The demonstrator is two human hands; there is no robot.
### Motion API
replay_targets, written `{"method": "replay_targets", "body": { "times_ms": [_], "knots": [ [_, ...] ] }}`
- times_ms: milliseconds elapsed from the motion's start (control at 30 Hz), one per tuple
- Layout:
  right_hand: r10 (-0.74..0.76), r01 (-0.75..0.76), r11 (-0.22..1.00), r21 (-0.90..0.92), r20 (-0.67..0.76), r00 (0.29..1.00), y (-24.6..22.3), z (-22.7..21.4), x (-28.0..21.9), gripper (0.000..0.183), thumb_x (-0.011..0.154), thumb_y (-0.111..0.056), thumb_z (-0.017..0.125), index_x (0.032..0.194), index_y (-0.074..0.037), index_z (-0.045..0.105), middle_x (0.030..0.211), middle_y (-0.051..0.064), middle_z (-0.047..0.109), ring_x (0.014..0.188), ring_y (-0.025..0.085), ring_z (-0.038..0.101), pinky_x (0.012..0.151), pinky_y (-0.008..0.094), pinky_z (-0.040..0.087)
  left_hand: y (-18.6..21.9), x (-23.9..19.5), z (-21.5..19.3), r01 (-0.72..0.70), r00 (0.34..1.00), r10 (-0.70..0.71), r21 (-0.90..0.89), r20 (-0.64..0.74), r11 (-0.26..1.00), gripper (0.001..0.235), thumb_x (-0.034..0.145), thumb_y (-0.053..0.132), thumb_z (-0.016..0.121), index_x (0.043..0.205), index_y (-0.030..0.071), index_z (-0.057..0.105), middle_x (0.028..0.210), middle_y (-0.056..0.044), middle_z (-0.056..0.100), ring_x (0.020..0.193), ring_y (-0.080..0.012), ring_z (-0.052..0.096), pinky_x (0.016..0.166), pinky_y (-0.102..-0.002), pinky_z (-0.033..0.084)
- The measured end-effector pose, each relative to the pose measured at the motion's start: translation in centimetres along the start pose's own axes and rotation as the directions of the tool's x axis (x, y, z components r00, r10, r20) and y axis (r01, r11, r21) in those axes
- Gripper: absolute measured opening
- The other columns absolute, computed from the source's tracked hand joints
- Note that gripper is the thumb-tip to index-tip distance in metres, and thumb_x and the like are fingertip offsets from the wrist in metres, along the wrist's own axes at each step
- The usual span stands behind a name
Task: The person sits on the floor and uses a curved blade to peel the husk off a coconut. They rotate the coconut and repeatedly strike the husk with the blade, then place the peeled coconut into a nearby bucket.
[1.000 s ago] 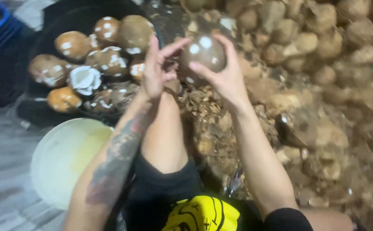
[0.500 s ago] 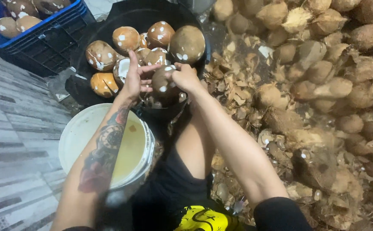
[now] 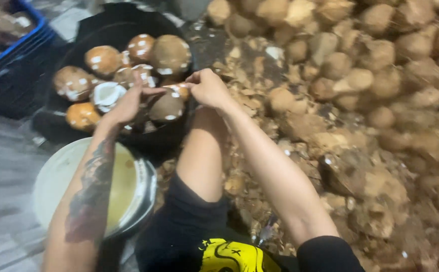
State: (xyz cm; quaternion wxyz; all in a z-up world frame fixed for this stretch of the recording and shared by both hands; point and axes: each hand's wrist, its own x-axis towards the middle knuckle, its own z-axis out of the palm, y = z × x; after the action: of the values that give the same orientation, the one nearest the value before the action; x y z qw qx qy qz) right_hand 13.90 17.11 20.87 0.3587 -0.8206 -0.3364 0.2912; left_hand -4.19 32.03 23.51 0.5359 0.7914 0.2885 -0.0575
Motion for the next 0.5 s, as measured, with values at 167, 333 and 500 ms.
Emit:
{"method": "replay_targets", "body": {
  "times_ms": [167, 333, 500],
  "knots": [
    [-0.08, 0.124, 0.978, 0.17, -0.244, 0.966, 5.7, -8.8, -7.6, 0.024, 0.094, -0.02, 0.071, 0.112, -0.007, 0.082, 0.103, 0.022, 0.081, 0.107, 0.039, 0.077, 0.087, 0.052, 0.059, 2.7, 1.1, 2.8, -0.269, 0.961, 0.271, 0.035, -0.055, 0.962, 0.085, 0.113, 0.061, 0.007, 0.148, 0.006, 0.062, 0.155, -0.028, 0.053, 0.15, -0.0446, 0.041, 0.125, -0.054, 0.033],
    [0.032, 0.05, 0.982, 0.18, -0.429, 0.903, 16.7, -16.2, -16.0, 0.022, 0.095, -0.018, 0.074, 0.111, -0.006, 0.083, 0.101, 0.019, 0.081, 0.102, 0.033, 0.077, 0.093, 0.046, 0.058, 11.6, 2.9, 5.7, -0.374, 0.927, 0.36, 0.362, 0.11, 0.854, 0.105, 0.104, 0.069, -0.013, 0.152, 0.015, 0.062, 0.157, -0.025, 0.052, 0.149, -0.0501, 0.04, 0.125, -0.061, 0.026],
    [0.268, -0.225, 0.963, 0.149, -0.439, 0.857, 25.6, -15.9, -26.3, 0.021, 0.103, -0.026, 0.063, 0.112, -0.013, 0.077, 0.121, 0.007, 0.08, 0.113, 0.02, 0.075, 0.106, 0.042, 0.057, 18.0, 5.8, 15.0, -0.6, 0.799, 0.488, 0.412, 0.351, 0.686, 0.119, 0.09, 0.084, -0.01, 0.143, 0.012, 0.068, 0.15, -0.022, 0.061, 0.148, -0.0397, 0.048, 0.124, -0.047, 0.027]
  ]
}}
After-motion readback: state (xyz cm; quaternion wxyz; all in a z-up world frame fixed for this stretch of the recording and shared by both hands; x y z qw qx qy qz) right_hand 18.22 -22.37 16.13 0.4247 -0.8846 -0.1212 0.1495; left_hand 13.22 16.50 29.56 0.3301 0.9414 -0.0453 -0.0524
